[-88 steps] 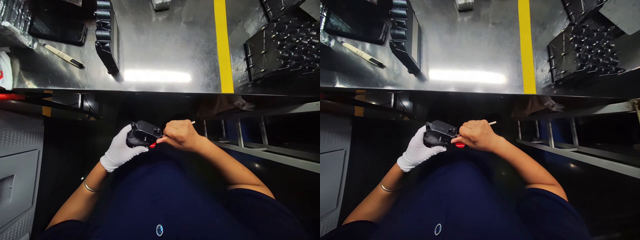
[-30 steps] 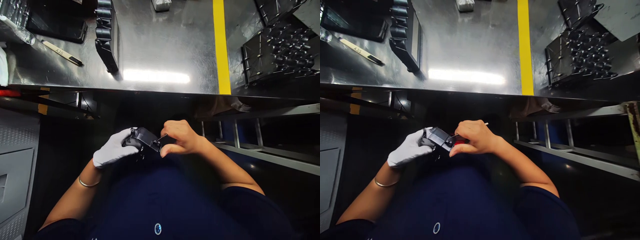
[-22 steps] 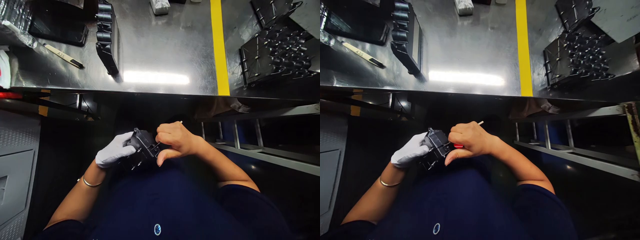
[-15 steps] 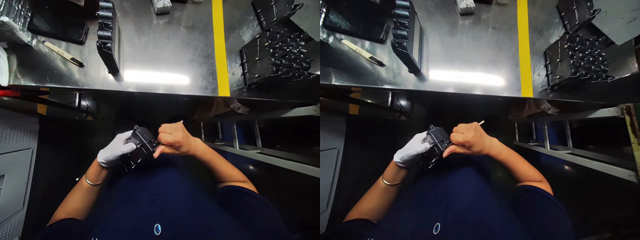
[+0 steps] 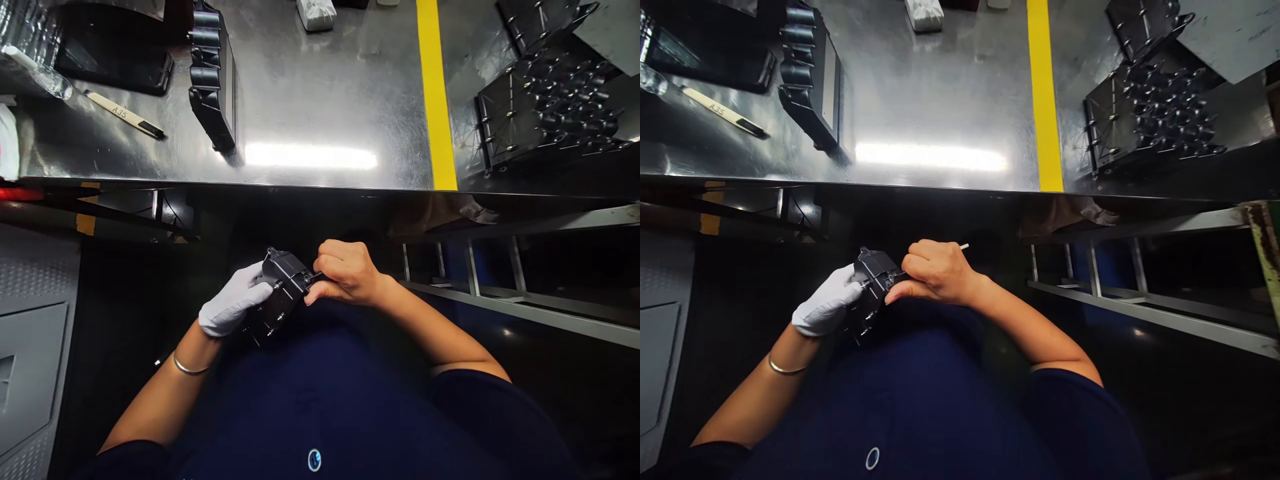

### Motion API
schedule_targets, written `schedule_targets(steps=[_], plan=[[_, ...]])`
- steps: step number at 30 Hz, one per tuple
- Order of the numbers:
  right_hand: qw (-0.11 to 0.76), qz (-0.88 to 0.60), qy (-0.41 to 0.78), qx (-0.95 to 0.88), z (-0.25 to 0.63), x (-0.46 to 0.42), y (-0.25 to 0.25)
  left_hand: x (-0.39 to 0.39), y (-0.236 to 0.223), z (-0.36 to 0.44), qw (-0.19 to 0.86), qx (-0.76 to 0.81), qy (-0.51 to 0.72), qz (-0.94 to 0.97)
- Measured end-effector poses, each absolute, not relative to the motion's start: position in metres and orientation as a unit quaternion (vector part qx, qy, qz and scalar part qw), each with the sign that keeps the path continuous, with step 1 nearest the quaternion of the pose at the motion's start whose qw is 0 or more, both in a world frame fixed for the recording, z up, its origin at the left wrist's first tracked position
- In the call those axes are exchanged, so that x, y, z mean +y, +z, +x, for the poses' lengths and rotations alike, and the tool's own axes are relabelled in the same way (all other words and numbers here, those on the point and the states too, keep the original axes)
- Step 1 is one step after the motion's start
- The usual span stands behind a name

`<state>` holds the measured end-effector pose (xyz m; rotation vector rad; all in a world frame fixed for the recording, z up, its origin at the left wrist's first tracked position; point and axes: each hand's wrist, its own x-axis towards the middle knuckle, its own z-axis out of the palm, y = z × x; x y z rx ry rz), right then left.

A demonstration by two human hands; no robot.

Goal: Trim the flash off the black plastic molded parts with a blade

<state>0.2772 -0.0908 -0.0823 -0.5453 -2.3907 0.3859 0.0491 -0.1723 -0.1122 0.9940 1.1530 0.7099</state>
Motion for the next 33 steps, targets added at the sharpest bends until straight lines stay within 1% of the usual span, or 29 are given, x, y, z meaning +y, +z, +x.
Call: schedule_targets(steps=[5, 8, 10, 15, 17, 19, 20, 21, 23, 24, 25, 26, 28, 29, 30, 31, 33], plan=[[0.338, -0.2, 0.146, -0.908, 0.277, -0.09, -0.08, -0.171, -0.114, 0.05, 0.672, 0.492, 0.334, 0.441], [0.341, -0.205, 0.172, -0.901, 0.276, -0.089, -0.08, -0.17, -0.11, 0.051, 0.672, 0.503, 0.328, 0.433], [0.327, -0.201, 0.204, -0.901, 0.277, -0.089, -0.082, -0.168, -0.106, 0.051, 0.671, 0.514, 0.315, 0.432], [0.275, -0.162, 0.327, -0.889, 0.286, -0.088, -0.087, -0.161, -0.098, 0.047, 0.665, 0.514, 0.279, 0.465], [0.301, -0.155, 0.403, -0.85, 0.289, -0.087, -0.088, -0.157, -0.093, 0.044, 0.64, 0.524, 0.256, 0.501], [0.332, -0.208, 0.475, -0.788, 0.29, -0.088, -0.088, -0.153, -0.088, 0.042, 0.607, 0.533, 0.22, 0.547], [0.325, -0.248, 0.503, -0.762, 0.289, -0.089, -0.086, -0.151, -0.086, 0.042, 0.592, 0.535, 0.199, 0.569], [0.296, -0.283, 0.526, -0.745, 0.288, -0.09, -0.085, -0.15, -0.084, 0.043, 0.581, 0.532, 0.18, 0.589], [0.198, -0.321, 0.559, -0.738, 0.285, -0.092, -0.084, -0.149, -0.084, 0.047, 0.558, 0.527, 0.16, 0.62], [0.16, -0.333, 0.567, -0.736, 0.283, -0.093, -0.085, -0.149, -0.086, 0.05, 0.539, 0.534, 0.166, 0.63], [0.146, -0.352, 0.569, -0.729, 0.282, -0.094, -0.086, -0.15, -0.089, 0.053, 0.509, 0.553, 0.186, 0.633], [0.155, -0.382, 0.567, -0.713, 0.282, -0.095, -0.088, -0.151, -0.092, 0.056, 0.464, 0.588, 0.224, 0.624], [0.227, -0.461, 0.551, -0.658, 0.284, -0.095, -0.095, -0.154, -0.1, 0.061, 0.35, 0.681, 0.342, 0.545], [0.273, -0.496, 0.543, -0.62, 0.284, -0.095, -0.099, -0.155, -0.104, 0.064, 0.311, 0.712, 0.41, 0.478], [0.315, -0.52, 0.541, -0.58, 0.284, -0.096, -0.103, -0.156, -0.108, 0.066, 0.311, 0.72, 0.471, 0.404], [0.35, -0.533, 0.546, -0.543, 0.282, -0.097, -0.107, -0.157, -0.11, 0.069, 0.358, 0.704, 0.516, 0.331], [0.381, -0.532, 0.573, -0.493, 0.274, -0.104, -0.115, -0.158, -0.112, 0.075, 0.541, 0.611, 0.546, 0.19]])
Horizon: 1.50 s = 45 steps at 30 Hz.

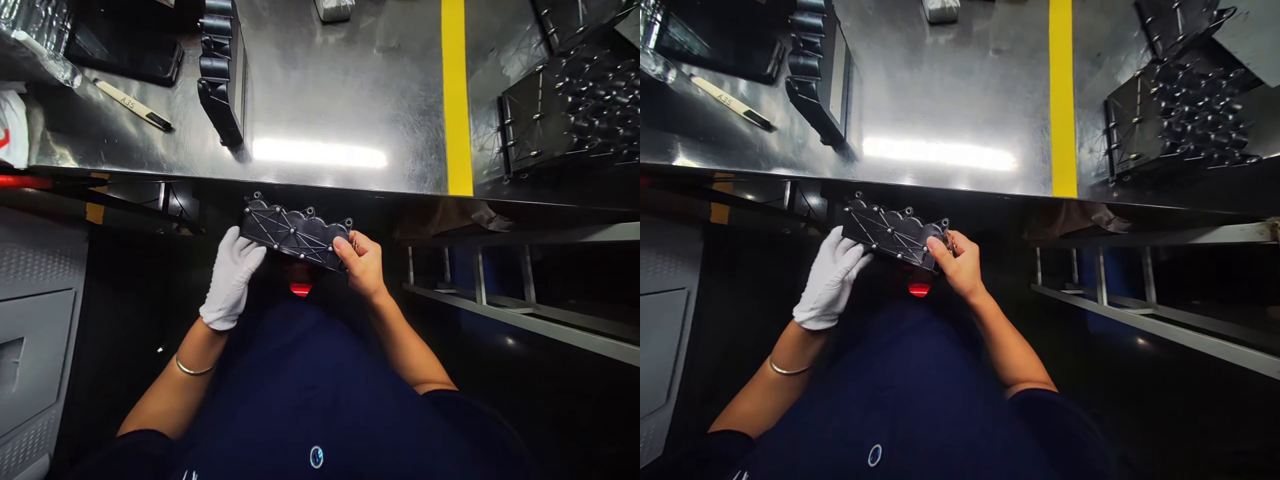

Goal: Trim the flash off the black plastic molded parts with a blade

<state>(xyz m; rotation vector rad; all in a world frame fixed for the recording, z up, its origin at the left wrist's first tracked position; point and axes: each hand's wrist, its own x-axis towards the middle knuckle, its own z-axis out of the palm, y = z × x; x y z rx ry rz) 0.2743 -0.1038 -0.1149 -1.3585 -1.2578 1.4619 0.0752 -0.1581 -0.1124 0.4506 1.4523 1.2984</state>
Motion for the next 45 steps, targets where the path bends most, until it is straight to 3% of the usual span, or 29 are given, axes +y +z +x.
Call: schedule_targets(steps=[3, 9, 17, 22, 29, 37, 45], plan=[[0.351, -0.496, 0.627, -0.487, 0.257, -0.116, -0.124, -0.157, -0.11, 0.086, 0.696, 0.481, 0.533, -0.009], [0.417, -0.5, 0.597, -0.469, 0.25, -0.12, -0.132, -0.153, -0.097, 0.093, 0.66, 0.44, 0.585, -0.172], [0.434, -0.48, 0.48, -0.592, 0.253, -0.12, -0.126, -0.155, -0.087, 0.093, 0.68, 0.43, 0.566, -0.178], [0.419, -0.491, 0.547, -0.533, 0.245, -0.129, -0.124, -0.159, -0.091, 0.094, 0.703, 0.418, 0.554, -0.156], [0.461, -0.477, 0.545, -0.512, 0.244, -0.127, -0.121, -0.158, -0.09, 0.094, 0.698, 0.454, 0.538, -0.132], [0.456, -0.563, 0.533, -0.436, 0.25, -0.106, -0.144, -0.178, -0.091, 0.077, 0.698, 0.498, 0.51, -0.077], [0.448, -0.423, 0.593, -0.518, 0.255, -0.131, -0.108, -0.168, -0.092, 0.081, 0.689, 0.489, 0.525, -0.102]])
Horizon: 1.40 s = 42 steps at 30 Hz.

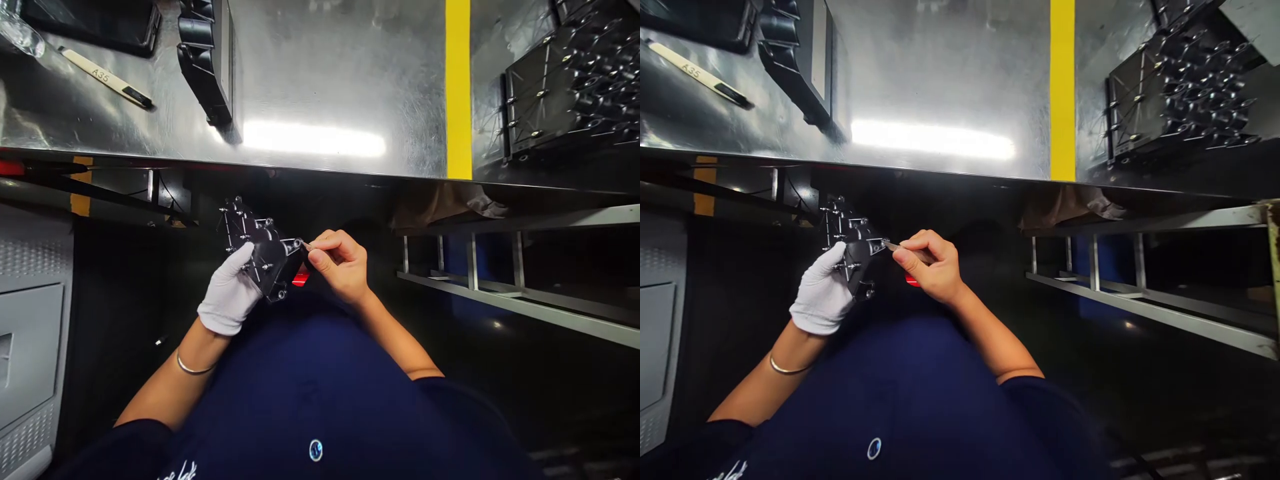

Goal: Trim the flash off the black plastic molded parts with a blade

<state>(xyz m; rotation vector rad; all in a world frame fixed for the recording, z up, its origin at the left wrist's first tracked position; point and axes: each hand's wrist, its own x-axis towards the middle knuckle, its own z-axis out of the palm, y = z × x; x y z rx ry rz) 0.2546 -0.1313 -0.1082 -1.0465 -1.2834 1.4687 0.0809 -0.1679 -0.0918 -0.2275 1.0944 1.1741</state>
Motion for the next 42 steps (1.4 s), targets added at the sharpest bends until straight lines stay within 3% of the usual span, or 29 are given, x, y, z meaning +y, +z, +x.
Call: schedule_targets(steps=[9, 13, 17, 23, 33, 38, 42], plan=[[0.409, -0.491, 0.56, -0.527, 0.257, -0.122, -0.121, -0.187, -0.088, 0.078, 0.732, 0.47, 0.492, 0.041], [0.334, -0.361, 0.562, -0.665, 0.274, -0.122, -0.106, -0.185, -0.083, 0.065, 0.725, 0.464, 0.49, 0.137], [0.323, -0.198, 0.465, -0.801, 0.282, -0.124, -0.095, -0.179, -0.087, 0.054, 0.728, 0.468, 0.469, 0.176], [0.273, -0.159, 0.432, -0.845, 0.281, -0.122, -0.098, -0.179, -0.092, 0.063, 0.741, 0.464, 0.458, 0.162], [0.311, -0.225, 0.365, -0.848, 0.28, -0.116, -0.101, -0.183, -0.099, 0.07, 0.727, 0.477, 0.485, 0.088], [0.397, -0.243, 0.318, -0.826, 0.279, -0.114, -0.101, -0.18, -0.095, 0.077, 0.723, 0.481, 0.491, 0.061], [0.398, -0.237, 0.292, -0.837, 0.28, -0.112, -0.101, -0.179, -0.095, 0.081, 0.722, 0.482, 0.494, 0.044]])
